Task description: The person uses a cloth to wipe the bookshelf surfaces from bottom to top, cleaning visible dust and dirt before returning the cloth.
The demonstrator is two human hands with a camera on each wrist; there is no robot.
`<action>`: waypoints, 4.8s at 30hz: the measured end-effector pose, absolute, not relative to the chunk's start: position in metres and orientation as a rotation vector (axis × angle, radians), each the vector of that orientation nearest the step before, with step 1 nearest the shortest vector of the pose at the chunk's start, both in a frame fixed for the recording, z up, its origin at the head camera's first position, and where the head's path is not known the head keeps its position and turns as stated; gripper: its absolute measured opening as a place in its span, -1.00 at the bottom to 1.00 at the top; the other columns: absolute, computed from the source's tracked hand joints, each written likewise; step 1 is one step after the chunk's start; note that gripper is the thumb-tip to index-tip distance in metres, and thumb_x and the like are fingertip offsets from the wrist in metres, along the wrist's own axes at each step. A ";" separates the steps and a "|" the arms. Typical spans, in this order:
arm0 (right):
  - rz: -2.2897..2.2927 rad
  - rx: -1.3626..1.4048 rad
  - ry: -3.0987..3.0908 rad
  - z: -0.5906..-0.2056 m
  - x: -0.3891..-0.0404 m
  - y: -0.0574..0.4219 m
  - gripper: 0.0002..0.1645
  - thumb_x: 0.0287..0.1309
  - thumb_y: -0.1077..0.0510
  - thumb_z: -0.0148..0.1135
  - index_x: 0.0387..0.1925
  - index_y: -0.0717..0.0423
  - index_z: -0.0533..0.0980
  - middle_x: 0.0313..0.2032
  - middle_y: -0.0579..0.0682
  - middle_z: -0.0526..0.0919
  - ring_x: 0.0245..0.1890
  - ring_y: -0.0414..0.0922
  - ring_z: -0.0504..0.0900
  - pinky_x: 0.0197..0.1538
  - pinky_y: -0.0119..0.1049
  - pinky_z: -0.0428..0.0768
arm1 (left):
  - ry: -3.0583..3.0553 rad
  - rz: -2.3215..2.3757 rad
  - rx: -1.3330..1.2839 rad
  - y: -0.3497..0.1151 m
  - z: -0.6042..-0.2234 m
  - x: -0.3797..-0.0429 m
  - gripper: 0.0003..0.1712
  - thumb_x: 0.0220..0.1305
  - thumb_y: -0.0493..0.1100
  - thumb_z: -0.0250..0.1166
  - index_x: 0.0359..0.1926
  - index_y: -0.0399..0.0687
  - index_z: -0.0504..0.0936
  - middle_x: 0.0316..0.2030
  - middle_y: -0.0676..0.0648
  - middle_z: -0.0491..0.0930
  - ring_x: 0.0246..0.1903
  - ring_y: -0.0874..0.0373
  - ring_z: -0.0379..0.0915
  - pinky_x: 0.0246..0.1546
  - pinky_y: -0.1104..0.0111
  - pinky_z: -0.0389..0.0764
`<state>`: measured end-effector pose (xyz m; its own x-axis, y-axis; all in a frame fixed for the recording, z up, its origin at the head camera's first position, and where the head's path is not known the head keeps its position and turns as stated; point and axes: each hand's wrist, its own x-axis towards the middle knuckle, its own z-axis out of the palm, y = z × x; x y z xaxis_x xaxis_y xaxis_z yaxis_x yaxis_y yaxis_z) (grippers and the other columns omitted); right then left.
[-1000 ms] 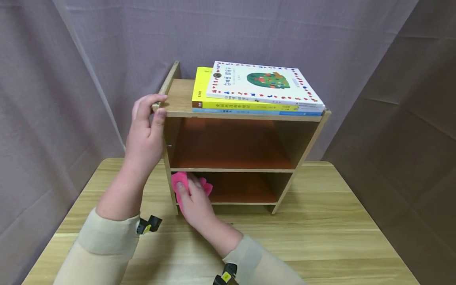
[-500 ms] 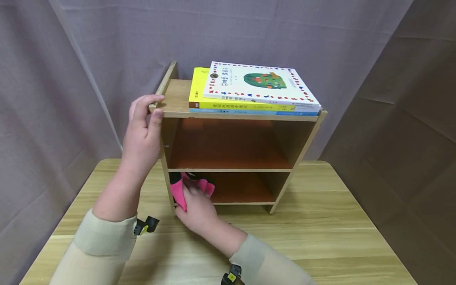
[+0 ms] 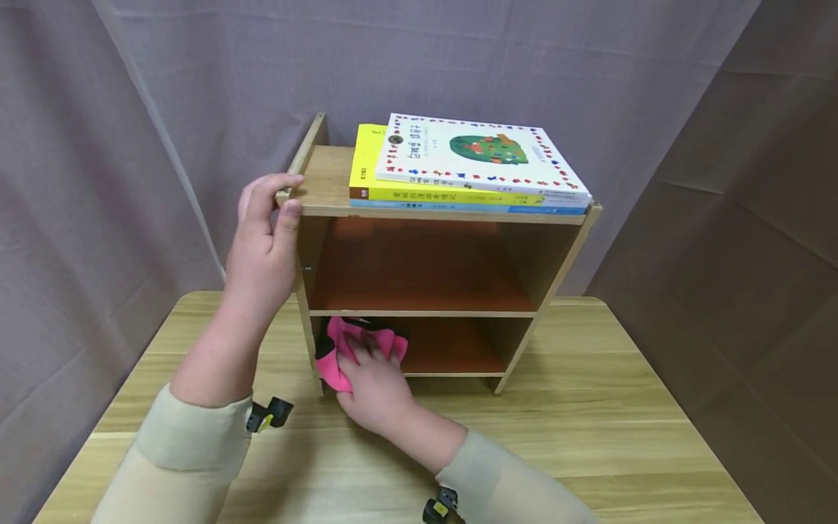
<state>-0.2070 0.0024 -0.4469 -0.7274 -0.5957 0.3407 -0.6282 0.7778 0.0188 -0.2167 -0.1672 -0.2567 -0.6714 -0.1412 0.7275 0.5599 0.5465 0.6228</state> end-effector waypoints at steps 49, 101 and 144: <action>0.304 0.881 -2.335 -0.456 -0.217 0.038 -0.61 0.12 -0.04 0.26 -0.01 -0.10 0.70 0.00 -0.14 0.70 0.05 -0.10 0.62 -0.14 -0.08 0.58 | -2.044 -1.180 -0.313 -0.167 -0.256 -0.215 -0.58 0.52 0.14 0.00 0.27 0.18 0.43 0.30 -0.01 0.27 0.14 0.11 0.28 0.09 0.03 0.37; 0.525 0.782 -2.135 -0.472 -0.131 0.251 -0.65 -0.07 0.17 0.10 -0.30 0.21 0.72 -0.22 0.11 0.73 -0.19 0.07 0.66 0.28 -0.54 0.23 | -1.990 -1.190 -0.314 -0.167 -0.255 -0.212 -0.59 0.52 0.12 0.01 0.25 0.15 0.46 0.25 -0.04 0.32 0.06 0.13 0.27 -0.02 0.04 0.35; 2.137 -0.497 -1.878 -0.456 -0.168 0.211 -0.57 0.55 -0.14 -0.21 -0.05 0.12 0.38 -0.41 -0.17 0.46 -0.42 -0.32 0.48 -0.37 -0.42 0.52 | -2.002 -1.212 -0.329 -0.162 -0.256 -0.215 -0.58 0.52 0.13 0.00 0.25 0.14 0.45 0.26 -0.04 0.30 0.05 0.12 0.27 -0.01 0.05 0.36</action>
<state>-0.1681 0.2113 -0.4561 -0.9098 0.4057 -0.0879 0.0349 -0.1361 -0.9901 -0.2154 -0.1617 -0.2559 -0.6789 -0.1584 0.7169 0.5620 0.5162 0.6463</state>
